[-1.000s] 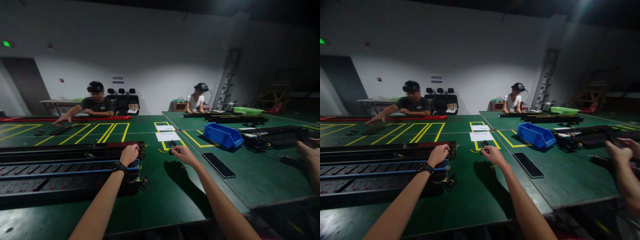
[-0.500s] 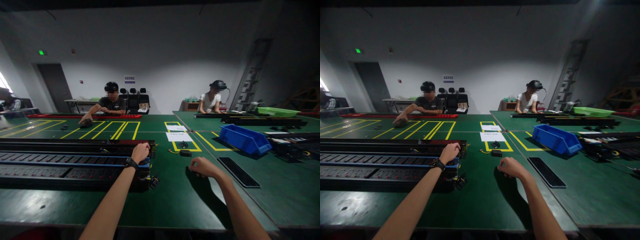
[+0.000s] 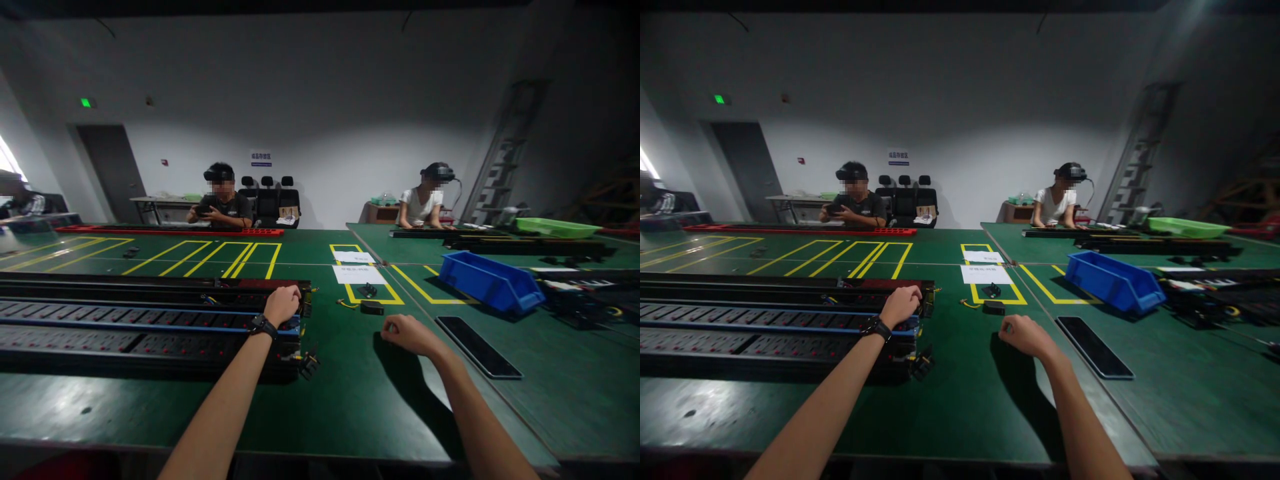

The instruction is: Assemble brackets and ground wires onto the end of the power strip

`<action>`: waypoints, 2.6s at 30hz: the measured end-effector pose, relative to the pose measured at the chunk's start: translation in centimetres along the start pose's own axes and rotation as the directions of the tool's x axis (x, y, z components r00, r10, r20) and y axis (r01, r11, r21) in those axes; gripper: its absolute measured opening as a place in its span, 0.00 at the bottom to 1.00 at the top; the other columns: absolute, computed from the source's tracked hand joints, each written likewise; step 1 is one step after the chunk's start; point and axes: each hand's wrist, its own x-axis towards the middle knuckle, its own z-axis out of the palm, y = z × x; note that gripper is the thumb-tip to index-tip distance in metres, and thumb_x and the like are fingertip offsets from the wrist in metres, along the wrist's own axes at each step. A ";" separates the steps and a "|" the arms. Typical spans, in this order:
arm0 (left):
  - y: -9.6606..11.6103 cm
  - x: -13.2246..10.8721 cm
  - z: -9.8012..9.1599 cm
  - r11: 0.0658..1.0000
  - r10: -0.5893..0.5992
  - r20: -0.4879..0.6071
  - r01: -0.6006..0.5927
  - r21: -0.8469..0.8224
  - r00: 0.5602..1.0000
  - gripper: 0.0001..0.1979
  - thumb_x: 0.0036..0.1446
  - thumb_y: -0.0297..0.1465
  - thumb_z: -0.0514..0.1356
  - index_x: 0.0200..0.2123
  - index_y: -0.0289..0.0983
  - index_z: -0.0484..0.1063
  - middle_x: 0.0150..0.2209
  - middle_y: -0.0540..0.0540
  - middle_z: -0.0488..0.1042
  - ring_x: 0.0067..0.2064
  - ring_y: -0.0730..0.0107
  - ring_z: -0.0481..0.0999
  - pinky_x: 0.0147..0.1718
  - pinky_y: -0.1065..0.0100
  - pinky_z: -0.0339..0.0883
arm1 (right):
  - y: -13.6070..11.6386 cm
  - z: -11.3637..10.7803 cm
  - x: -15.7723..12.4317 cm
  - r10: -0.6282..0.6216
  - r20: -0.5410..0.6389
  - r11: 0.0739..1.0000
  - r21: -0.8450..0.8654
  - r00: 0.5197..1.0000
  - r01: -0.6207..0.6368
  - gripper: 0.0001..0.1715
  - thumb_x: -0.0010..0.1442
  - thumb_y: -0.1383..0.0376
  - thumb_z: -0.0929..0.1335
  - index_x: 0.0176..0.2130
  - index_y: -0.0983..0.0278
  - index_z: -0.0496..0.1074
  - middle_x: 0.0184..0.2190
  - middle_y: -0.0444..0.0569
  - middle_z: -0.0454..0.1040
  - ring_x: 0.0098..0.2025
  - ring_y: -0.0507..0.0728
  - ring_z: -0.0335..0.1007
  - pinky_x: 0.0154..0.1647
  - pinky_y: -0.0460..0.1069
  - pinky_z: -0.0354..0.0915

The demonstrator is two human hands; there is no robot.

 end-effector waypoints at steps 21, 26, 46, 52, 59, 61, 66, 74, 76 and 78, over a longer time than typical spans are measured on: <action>-0.1 -0.3 0.4 0.999 -0.034 0.010 0.034 0.001 0.999 0.14 0.60 0.27 0.53 0.39 0.43 0.79 0.40 0.46 0.82 0.42 0.65 0.79 0.44 0.68 0.69 | -1.3 0.3 0.2 -0.192 -0.170 0.961 0.166 0.967 0.220 0.18 0.56 0.62 0.66 0.43 0.62 0.81 0.37 0.54 0.81 0.37 0.62 0.77 0.40 0.53 0.70; 0.0 -0.3 0.4 0.999 -0.040 0.012 0.040 0.006 0.999 0.14 0.61 0.27 0.53 0.39 0.43 0.79 0.40 0.46 0.82 0.42 0.64 0.80 0.44 0.67 0.69 | -0.3 0.7 0.4 -0.240 -0.114 0.963 0.101 0.964 0.251 0.19 0.52 0.67 0.67 0.43 0.62 0.81 0.41 0.54 0.81 0.43 0.62 0.77 0.46 0.54 0.70; 0.1 -0.1 0.1 1.000 -0.013 0.016 0.013 -0.014 1.000 0.15 0.60 0.27 0.52 0.39 0.41 0.79 0.39 0.45 0.82 0.41 0.65 0.79 0.43 0.68 0.69 | -1.5 0.9 0.5 -0.257 -0.048 0.966 -0.011 0.965 0.257 0.16 0.58 0.71 0.64 0.38 0.63 0.81 0.39 0.53 0.80 0.43 0.60 0.75 0.46 0.52 0.67; 0.0 0.1 0.1 1.000 -0.002 0.004 0.002 -0.016 1.000 0.15 0.60 0.27 0.51 0.37 0.41 0.79 0.37 0.46 0.82 0.40 0.64 0.79 0.41 0.68 0.69 | -1.5 0.8 0.2 -0.238 -0.092 0.970 0.023 0.967 0.241 0.23 0.52 0.76 0.64 0.43 0.64 0.80 0.43 0.53 0.80 0.47 0.61 0.74 0.50 0.52 0.66; -0.1 0.2 0.0 1.000 -0.005 0.015 0.005 -0.014 1.000 0.14 0.59 0.27 0.52 0.37 0.41 0.78 0.38 0.47 0.82 0.40 0.65 0.79 0.40 0.69 0.69 | -1.7 1.1 0.2 -0.295 -0.043 0.953 0.055 0.955 0.297 0.16 0.55 0.73 0.68 0.41 0.63 0.80 0.42 0.53 0.79 0.47 0.61 0.73 0.51 0.53 0.65; 0.0 0.2 0.0 1.000 -0.002 0.017 0.003 -0.017 1.000 0.14 0.59 0.27 0.52 0.37 0.41 0.78 0.38 0.46 0.82 0.40 0.65 0.79 0.41 0.69 0.69 | -1.8 1.2 0.3 -0.297 -0.041 0.953 0.043 0.954 0.299 0.13 0.55 0.73 0.68 0.39 0.63 0.80 0.40 0.52 0.79 0.45 0.60 0.73 0.49 0.52 0.66; 0.1 0.1 -0.1 1.000 -0.011 0.021 0.011 -0.016 1.000 0.14 0.60 0.27 0.52 0.38 0.42 0.78 0.39 0.46 0.82 0.40 0.65 0.79 0.41 0.69 0.69 | -1.5 1.3 0.6 -0.288 -0.051 0.957 0.016 0.956 0.289 0.13 0.55 0.74 0.67 0.36 0.62 0.80 0.38 0.51 0.78 0.44 0.59 0.73 0.48 0.51 0.66; 0.0 0.2 -0.1 1.000 0.006 0.009 -0.006 -0.008 1.000 0.14 0.60 0.27 0.52 0.37 0.42 0.78 0.37 0.46 0.82 0.38 0.65 0.79 0.40 0.69 0.68 | -0.5 1.7 1.1 -0.243 -0.058 0.970 0.002 0.968 0.243 0.12 0.58 0.73 0.65 0.37 0.63 0.78 0.39 0.51 0.78 0.44 0.59 0.73 0.47 0.51 0.65; 0.1 0.2 -0.2 1.000 0.001 0.013 -0.001 -0.009 1.000 0.14 0.60 0.27 0.52 0.37 0.42 0.78 0.37 0.47 0.82 0.38 0.66 0.79 0.40 0.70 0.68 | -0.6 1.4 1.1 -0.248 -0.112 0.967 0.030 0.962 0.252 0.14 0.57 0.74 0.64 0.38 0.63 0.78 0.40 0.51 0.78 0.45 0.60 0.74 0.48 0.51 0.65; 0.2 0.1 -0.3 1.000 -0.012 0.021 0.012 -0.010 1.000 0.14 0.59 0.27 0.52 0.37 0.42 0.78 0.38 0.47 0.82 0.39 0.66 0.79 0.40 0.70 0.68 | -0.7 1.0 1.0 -0.229 -0.216 0.967 0.065 0.949 0.248 0.18 0.56 0.77 0.62 0.39 0.64 0.77 0.41 0.52 0.79 0.47 0.59 0.74 0.51 0.51 0.65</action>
